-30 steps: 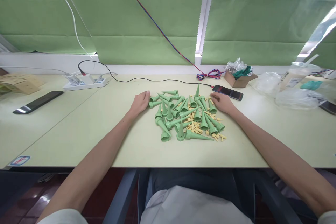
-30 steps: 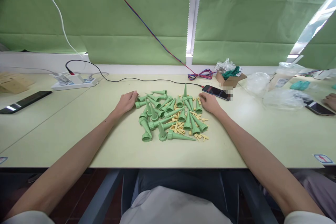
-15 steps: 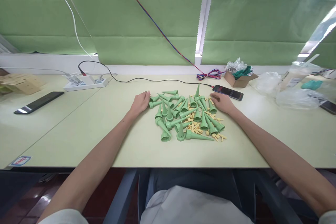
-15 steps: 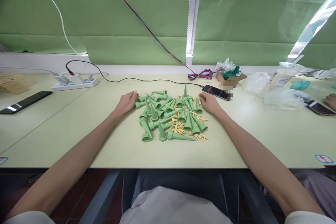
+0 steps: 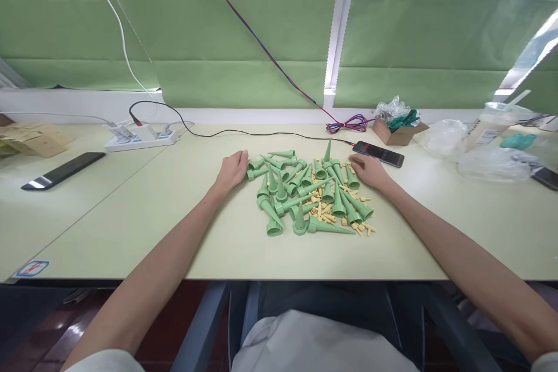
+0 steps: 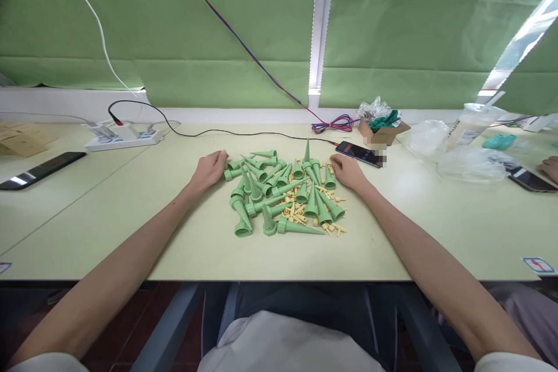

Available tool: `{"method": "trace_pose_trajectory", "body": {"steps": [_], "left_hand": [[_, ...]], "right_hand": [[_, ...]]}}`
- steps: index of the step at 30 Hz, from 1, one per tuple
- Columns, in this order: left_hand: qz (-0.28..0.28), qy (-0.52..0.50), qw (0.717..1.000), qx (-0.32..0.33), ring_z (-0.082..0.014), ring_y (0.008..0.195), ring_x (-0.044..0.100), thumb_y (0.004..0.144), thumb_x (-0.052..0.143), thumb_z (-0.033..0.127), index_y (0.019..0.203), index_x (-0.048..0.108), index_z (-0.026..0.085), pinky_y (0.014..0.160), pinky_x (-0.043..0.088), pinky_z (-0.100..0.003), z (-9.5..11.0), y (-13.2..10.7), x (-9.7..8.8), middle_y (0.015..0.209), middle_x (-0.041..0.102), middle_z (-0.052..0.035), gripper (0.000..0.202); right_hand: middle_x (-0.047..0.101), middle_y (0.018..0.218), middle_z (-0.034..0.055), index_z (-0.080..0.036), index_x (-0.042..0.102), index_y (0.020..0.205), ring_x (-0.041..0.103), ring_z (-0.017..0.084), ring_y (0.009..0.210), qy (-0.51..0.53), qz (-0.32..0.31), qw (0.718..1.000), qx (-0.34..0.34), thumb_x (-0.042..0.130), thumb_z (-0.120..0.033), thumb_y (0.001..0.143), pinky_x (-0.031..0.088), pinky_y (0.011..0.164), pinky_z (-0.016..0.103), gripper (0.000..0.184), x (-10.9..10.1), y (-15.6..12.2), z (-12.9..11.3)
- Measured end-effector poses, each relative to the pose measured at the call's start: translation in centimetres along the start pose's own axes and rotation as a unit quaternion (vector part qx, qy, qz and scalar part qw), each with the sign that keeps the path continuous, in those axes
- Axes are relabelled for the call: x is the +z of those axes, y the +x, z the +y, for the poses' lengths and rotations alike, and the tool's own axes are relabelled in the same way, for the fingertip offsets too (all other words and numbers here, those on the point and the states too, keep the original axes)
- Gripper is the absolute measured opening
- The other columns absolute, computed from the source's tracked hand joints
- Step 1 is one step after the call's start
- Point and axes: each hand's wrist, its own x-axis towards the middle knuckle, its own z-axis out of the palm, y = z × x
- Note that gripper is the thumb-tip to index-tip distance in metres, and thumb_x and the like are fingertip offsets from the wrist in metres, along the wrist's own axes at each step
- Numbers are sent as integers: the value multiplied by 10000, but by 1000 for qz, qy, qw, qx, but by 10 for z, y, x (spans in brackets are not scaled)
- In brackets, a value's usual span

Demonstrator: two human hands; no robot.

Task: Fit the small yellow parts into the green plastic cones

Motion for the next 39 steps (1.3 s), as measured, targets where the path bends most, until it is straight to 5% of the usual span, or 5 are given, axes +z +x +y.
{"method": "trace_pose_trajectory", "body": {"steps": [6,10,14,20,39], "left_hand": [[130,-8,991,41,-266,1050,629,1022,248,376,992,627,159,945,459,-403,25,-5,-26,1075,694,-163,438],[340,-76,903,253,-201,760,644,1006,376,311,781,576,200,711,492,-341,72,-37,-50,780,677,-82,321],[137,-161,836,506,-136,553,558,957,472,188,707,522,222,513,419,-279,127,-108,-50,611,591,-11,257],[-261,-106,801,529,-131,607,569,989,511,351,802,584,197,496,402,-282,160,-167,2,740,616,-38,253],[-142,17,825,547,-109,602,527,1058,337,351,961,626,164,506,314,-295,159,-93,60,919,591,-55,357]], "right_hand": [[747,1172,128,-157,733,1092,690,287,1094,53,12,998,18,482,-282,955,494,1013,437,312,-3,0,-5],[761,1126,125,-153,704,1085,710,250,1068,116,17,993,35,328,-438,1043,537,963,393,474,-3,9,-10],[736,1181,174,-158,677,1064,696,247,1143,346,-57,932,92,261,-677,1002,534,1002,376,668,1,30,-26],[743,1185,152,-173,682,1018,688,256,1152,460,-219,850,129,110,-736,965,555,941,356,805,11,69,-58],[772,1118,113,-168,710,1034,711,254,977,497,-332,796,98,186,-687,993,548,711,278,739,19,64,-80]]}}
